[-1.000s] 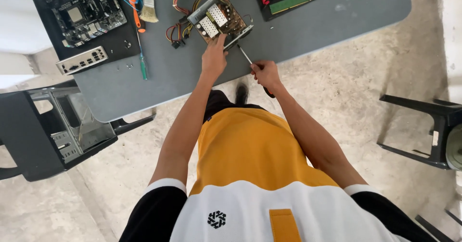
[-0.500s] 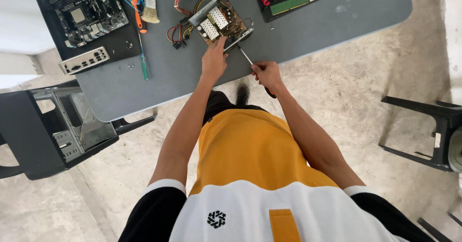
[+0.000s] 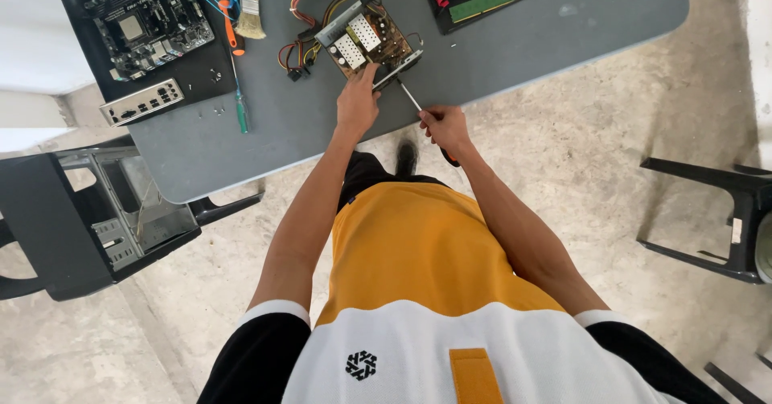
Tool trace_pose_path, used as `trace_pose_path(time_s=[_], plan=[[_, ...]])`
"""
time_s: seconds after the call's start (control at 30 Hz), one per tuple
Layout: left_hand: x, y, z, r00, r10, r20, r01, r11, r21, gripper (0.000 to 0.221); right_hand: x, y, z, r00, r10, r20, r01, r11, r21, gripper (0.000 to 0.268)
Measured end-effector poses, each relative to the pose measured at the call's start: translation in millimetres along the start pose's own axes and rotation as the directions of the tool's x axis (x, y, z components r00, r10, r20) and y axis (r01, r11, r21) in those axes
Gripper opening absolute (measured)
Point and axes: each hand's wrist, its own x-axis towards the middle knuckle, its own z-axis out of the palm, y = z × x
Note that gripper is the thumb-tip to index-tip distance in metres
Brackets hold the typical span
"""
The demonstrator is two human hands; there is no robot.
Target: A person unscrews and opens a computer power supply unit to clean and inspect the internal components.
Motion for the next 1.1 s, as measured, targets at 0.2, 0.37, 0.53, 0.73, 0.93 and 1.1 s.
trace_pose_path(time_s=[0.2,0.37,0.53,0.73,0.93,1.1], plan=[[-5,3,-2,1.000,0.006,0.009,-0.006,1.000,0.003,0.057,-1,8,-1,1.000,-0.025,0.001,0.025,0.999,-0.021,0.019],[-11,13,-13,1.000,0.004,0.031,-0.004,1.000,-0.006,0.056,-8,7,0,1.000,-0.010,-0.009,0.010,1.000,-0.018,0.020],[-14,15,-16,0.999,0.019,0.026,-0.018,1.000,-0.009,0.056,-11,8,0,1.000,-0.005,-0.006,0.005,1.000,-0.014,0.020],[-17,18,-17,0.999,0.018,0.034,-0.018,1.000,-0.015,0.055,-16,7,1,1.000,0.005,0.005,-0.005,1.000,0.006,0.024],[-16,15,-11,0.999,-0.014,0.047,0.014,1.000,0.003,0.056,-18,6,2,1.000,0.008,0.005,-0.008,1.000,0.016,0.023],[-14,11,-9,0.999,-0.004,0.049,0.004,1.000,-0.012,0.057,-21,3,2,1.000,0.024,0.010,-0.025,0.997,0.077,0.027]])
